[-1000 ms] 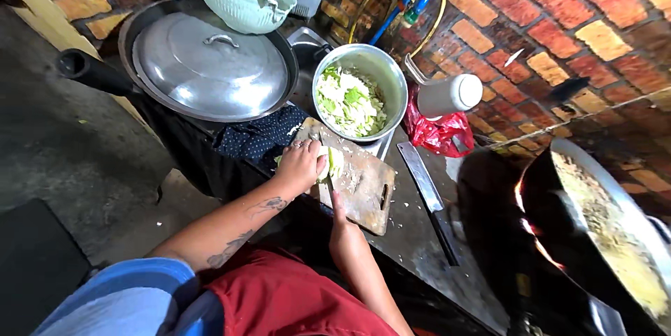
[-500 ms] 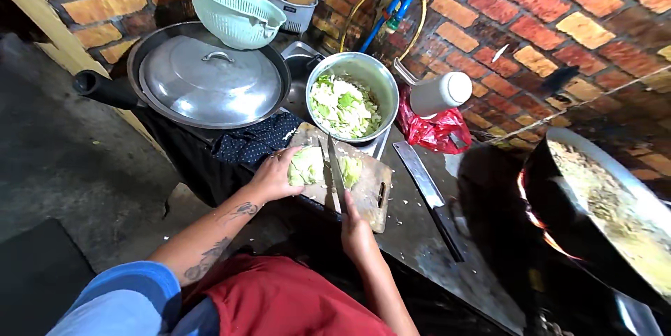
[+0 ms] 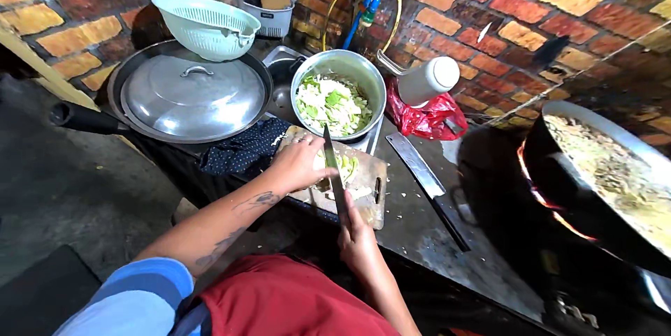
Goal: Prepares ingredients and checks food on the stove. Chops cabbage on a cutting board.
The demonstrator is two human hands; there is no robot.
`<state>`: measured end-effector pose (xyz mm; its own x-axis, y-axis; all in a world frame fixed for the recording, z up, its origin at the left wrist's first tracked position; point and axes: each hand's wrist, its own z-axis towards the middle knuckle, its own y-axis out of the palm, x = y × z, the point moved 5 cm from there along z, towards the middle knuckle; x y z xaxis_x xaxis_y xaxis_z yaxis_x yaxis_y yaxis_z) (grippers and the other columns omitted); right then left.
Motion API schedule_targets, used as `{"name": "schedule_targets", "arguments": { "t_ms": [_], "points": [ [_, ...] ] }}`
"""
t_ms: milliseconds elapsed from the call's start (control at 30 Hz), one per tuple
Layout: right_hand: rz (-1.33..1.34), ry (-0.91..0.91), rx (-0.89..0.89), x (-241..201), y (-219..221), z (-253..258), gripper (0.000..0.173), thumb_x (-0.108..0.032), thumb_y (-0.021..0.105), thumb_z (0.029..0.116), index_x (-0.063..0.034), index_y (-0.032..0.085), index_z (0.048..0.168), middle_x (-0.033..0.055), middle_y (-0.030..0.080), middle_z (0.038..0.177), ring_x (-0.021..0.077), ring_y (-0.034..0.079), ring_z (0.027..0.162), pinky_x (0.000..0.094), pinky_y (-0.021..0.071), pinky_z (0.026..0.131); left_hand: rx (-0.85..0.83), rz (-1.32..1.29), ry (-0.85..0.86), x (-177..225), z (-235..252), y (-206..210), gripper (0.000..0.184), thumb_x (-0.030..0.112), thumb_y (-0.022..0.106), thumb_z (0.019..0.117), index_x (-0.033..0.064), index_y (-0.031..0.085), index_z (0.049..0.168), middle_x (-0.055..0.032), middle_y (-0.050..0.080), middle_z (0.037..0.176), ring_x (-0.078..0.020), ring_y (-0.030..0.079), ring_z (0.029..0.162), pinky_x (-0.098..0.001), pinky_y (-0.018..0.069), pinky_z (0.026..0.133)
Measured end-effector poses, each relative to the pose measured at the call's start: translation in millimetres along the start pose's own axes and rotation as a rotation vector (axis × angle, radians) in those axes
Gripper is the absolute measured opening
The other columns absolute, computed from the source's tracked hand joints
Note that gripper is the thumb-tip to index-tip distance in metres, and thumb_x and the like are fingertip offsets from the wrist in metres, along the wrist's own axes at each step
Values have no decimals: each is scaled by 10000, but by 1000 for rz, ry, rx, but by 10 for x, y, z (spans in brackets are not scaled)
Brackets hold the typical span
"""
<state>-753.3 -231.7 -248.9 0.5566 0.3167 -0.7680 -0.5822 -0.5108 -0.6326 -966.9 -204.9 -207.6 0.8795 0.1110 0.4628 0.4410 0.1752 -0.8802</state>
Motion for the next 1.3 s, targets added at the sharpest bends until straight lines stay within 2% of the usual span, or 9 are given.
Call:
{"name": "schedule_targets", "arguments": {
  "t_ms": [67,200,400,500,633,767,867,1000,1300],
  "points": [
    [47,-31,8,-29,3,-64,621,-97,401,1055,-108,219,1648,105,627,718,184,563,495,413,546,511,142,-172,-36,-174,-96,103,691,580,549,1004,71,497,1469,-204,570,1418,-369,598,1268,-596,491,1040],
    [9,-45,-5,-41,69,-88,636,-82,400,1046,-76,193,1647,103,624,733,171,546,493,394,535,511,294,-328,-64,-272,-178,307,566,409,436,1068,-31,479,1422,-263,584,1359,-378,589,1273,-542,465,1082],
    [-45,26,-147,103,407,250,686,-30,416,1033,-91,138,1657,227,711,1172,315,743,891,504,594,845,337,-337,-39,-259,-121,398,535,360,416,1046,-53,493,1378,-275,536,1387,-378,539,1315,-513,440,1114],
    [-67,28,-155,118,417,362,682,-29,414,1036,-97,143,1659,230,709,1190,332,743,951,513,585,885,371,-377,-22,-260,-87,437,549,348,391,1039,-73,484,1378,-288,535,1385,-382,521,1331,-503,419,1130],
    [-4,28,-66,68,65,227,635,-75,407,1048,-115,211,1651,153,679,860,213,607,583,432,564,598,456,-420,20,-289,-72,510,627,446,325,1038,-59,499,1366,-267,537,1372,-357,495,1344,-488,383,1157],
    [53,-36,89,47,-158,-61,526,-163,381,1079,-13,296,1576,54,593,655,138,553,446,369,548,457,511,-446,13,-305,-93,559,634,461,340,1030,-69,477,1350,-268,553,1329,-354,526,1294,-490,421,1112],
    [66,-49,175,64,-159,-214,394,-213,349,1091,40,426,1383,16,548,598,114,551,422,338,543,418,562,-425,29,-298,-96,567,642,476,330,1040,-77,497,1320,-269,565,1297,-354,537,1272,-477,426,1107],
    [78,-66,195,-7,-160,-260,334,-285,302,1117,-17,486,1195,-16,517,593,85,524,417,292,525,403,587,-434,32,-305,-93,570,664,512,310,1039,-72,516,1279,-263,565,1274,-352,529,1274,-469,412,1117],
    [-130,37,0,-102,186,127,216,-138,405,1061,29,535,1099,54,551,644,150,587,526,338,535,530,606,-483,47,-309,-103,583,663,526,306,1042,-64,525,1251,-253,575,1237,-340,531,1245,-462,411,1099]
  ]
}}
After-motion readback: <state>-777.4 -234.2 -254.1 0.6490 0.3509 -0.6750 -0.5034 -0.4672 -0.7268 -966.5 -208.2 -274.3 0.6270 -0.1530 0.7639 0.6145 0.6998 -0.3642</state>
